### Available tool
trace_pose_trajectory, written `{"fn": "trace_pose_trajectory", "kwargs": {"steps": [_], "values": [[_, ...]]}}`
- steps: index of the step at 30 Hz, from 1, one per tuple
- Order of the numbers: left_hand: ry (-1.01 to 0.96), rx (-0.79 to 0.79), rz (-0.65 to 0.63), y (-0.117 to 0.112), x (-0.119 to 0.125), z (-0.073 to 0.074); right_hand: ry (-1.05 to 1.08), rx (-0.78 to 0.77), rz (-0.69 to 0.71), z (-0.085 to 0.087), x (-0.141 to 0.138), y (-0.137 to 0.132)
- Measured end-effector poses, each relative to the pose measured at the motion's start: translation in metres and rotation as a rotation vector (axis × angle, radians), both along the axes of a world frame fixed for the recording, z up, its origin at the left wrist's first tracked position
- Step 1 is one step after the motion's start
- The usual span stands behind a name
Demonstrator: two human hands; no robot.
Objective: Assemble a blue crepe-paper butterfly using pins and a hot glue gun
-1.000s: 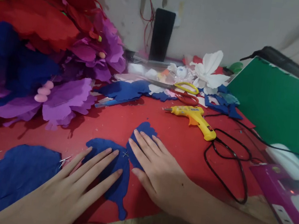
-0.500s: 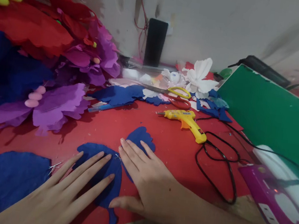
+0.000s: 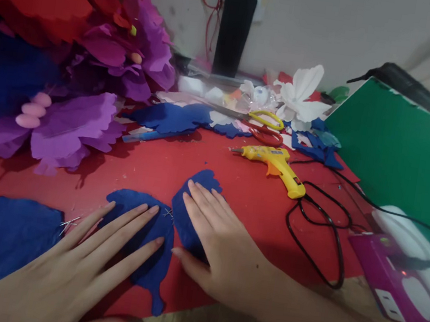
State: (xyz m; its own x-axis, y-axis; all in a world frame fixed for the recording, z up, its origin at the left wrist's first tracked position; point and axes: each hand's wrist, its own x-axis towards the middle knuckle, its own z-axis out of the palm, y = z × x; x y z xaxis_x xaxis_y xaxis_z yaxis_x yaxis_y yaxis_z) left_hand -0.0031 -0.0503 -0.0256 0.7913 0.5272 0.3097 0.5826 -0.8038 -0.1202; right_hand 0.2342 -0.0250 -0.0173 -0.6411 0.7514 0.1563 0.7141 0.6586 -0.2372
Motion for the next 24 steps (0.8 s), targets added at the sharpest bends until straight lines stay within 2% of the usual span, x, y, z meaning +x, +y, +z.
{"fn": "trace_pose_trajectory", "kwargs": {"steps": [7,12,16,20,24], "values": [[0.014,-0.017,0.003,-0.001,0.001,0.002,0.168,0.265,-0.039,0.001,-0.003,-0.003],[0.029,-0.073,0.02,0.002,0.007,0.013,0.066,0.39,-0.053,0.005,0.001,0.005],[0.062,-0.102,-0.015,0.003,0.012,0.019,-0.017,0.466,-0.042,0.007,0.003,0.011],[-0.041,-0.109,0.011,-0.009,0.01,0.008,-0.024,0.509,-0.019,0.006,0.004,0.015],[-0.069,-0.099,0.004,-0.019,0.007,-0.002,0.161,0.428,-0.111,0.012,0.006,0.018]]}}
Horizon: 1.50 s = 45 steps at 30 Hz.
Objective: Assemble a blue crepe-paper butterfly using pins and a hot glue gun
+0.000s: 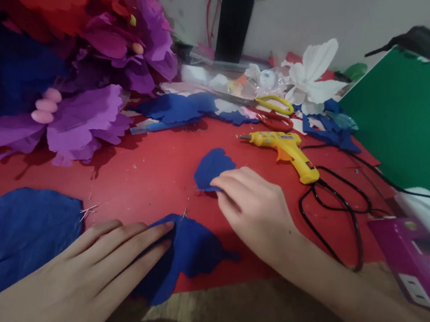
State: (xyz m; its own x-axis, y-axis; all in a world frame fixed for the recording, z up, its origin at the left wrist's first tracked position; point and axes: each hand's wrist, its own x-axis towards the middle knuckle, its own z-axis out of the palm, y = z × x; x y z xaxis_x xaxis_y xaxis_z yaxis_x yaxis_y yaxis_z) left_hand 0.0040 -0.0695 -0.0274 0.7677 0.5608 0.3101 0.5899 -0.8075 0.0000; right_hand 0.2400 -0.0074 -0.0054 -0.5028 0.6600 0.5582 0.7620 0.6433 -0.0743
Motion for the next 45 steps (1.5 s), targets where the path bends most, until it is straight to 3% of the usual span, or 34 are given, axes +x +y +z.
{"fn": "trace_pose_trajectory", "kwargs": {"steps": [4,8,10,17,23,32,39,45], "values": [[0.098,-0.068,-0.018,0.004,0.004,0.014,0.205,-0.124,-0.048,0.01,0.0,-0.001],[0.136,-0.12,-0.059,0.009,0.008,0.03,0.139,-0.144,0.171,0.006,-0.001,-0.001],[0.127,-0.116,-0.071,0.008,0.008,0.032,0.05,-0.103,0.217,0.0,-0.002,0.0],[0.111,-0.05,-0.036,0.008,0.009,0.029,-0.03,0.069,0.234,-0.013,-0.003,0.0],[0.106,-0.076,-0.058,0.009,0.008,0.03,0.007,0.084,0.28,-0.013,-0.005,-0.004],[0.007,-0.169,-0.226,0.018,0.004,0.041,-0.004,0.128,0.223,-0.006,-0.001,-0.005],[-0.04,-0.019,-0.176,0.025,0.004,0.035,-0.079,0.168,0.254,-0.006,-0.002,-0.003],[-0.023,0.062,-0.164,0.025,0.006,0.033,-0.113,0.16,0.25,-0.019,0.005,-0.008]]}}
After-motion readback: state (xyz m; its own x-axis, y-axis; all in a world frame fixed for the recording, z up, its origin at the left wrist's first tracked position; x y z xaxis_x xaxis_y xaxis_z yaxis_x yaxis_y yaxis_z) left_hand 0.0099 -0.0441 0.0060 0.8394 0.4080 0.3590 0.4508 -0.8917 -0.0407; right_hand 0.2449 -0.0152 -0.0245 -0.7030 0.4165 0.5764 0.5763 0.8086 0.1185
